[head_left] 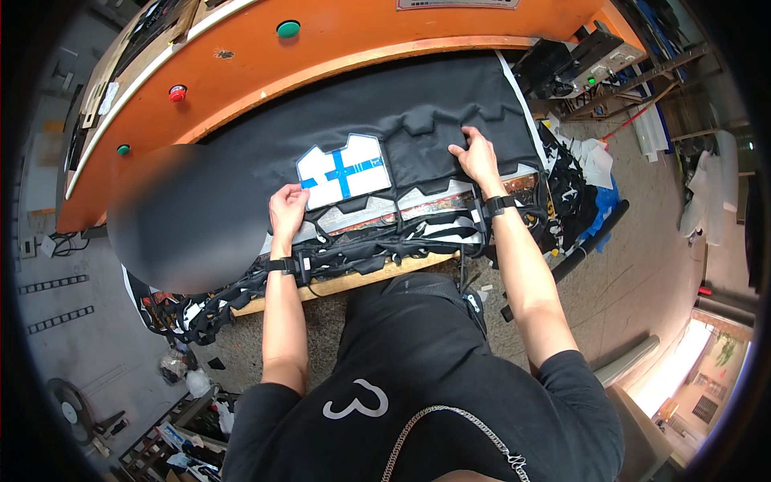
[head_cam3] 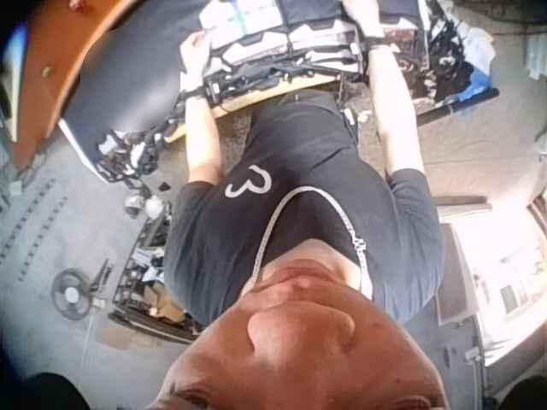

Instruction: Aligning leather material and operating a large industrial cutting machine in a workshop.

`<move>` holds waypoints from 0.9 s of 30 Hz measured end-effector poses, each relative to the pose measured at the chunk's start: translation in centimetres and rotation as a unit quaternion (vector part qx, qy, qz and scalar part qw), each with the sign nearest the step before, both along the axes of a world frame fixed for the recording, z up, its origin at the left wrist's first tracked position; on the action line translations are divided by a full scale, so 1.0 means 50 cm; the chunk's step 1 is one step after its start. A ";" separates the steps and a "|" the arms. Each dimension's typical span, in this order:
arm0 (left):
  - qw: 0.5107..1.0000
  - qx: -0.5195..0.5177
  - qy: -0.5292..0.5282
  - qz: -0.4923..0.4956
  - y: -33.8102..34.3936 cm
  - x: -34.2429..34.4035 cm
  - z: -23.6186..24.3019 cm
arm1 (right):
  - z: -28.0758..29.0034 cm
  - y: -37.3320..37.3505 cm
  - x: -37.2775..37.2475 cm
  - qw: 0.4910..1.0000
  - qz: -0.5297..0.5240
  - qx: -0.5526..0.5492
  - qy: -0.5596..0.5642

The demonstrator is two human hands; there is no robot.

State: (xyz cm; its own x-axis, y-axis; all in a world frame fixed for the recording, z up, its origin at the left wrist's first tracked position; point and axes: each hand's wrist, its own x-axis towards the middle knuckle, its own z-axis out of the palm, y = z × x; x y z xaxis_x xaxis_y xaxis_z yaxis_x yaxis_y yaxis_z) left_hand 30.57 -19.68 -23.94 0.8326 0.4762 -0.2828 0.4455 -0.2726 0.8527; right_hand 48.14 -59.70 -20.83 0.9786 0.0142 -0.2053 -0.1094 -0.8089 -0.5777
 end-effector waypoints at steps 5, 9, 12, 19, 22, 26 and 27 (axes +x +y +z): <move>0.971 0.196 0.094 -0.101 0.000 0.017 0.044 | 0.039 0.042 -0.041 0.988 0.090 0.072 -0.103; 0.976 0.157 0.112 -0.106 0.010 0.030 0.046 | 0.038 0.087 -0.085 0.934 0.318 0.139 -0.089; 0.990 0.048 0.104 -0.081 0.012 0.032 0.037 | 0.022 0.113 -0.108 0.920 0.379 0.100 0.005; 0.995 0.042 0.058 -0.068 0.001 0.033 0.023 | -0.009 0.120 -0.125 0.916 0.386 0.103 0.045; 0.996 0.021 0.053 -0.063 0.001 0.031 0.019 | -0.014 0.116 -0.126 0.918 0.379 0.112 0.034; 0.997 -0.038 0.043 -0.050 0.001 0.025 0.019 | -0.017 0.116 -0.129 0.918 0.372 0.128 0.043; 0.998 -0.026 0.037 -0.049 0.000 0.025 0.021 | -0.017 0.116 -0.129 0.919 0.368 0.132 0.056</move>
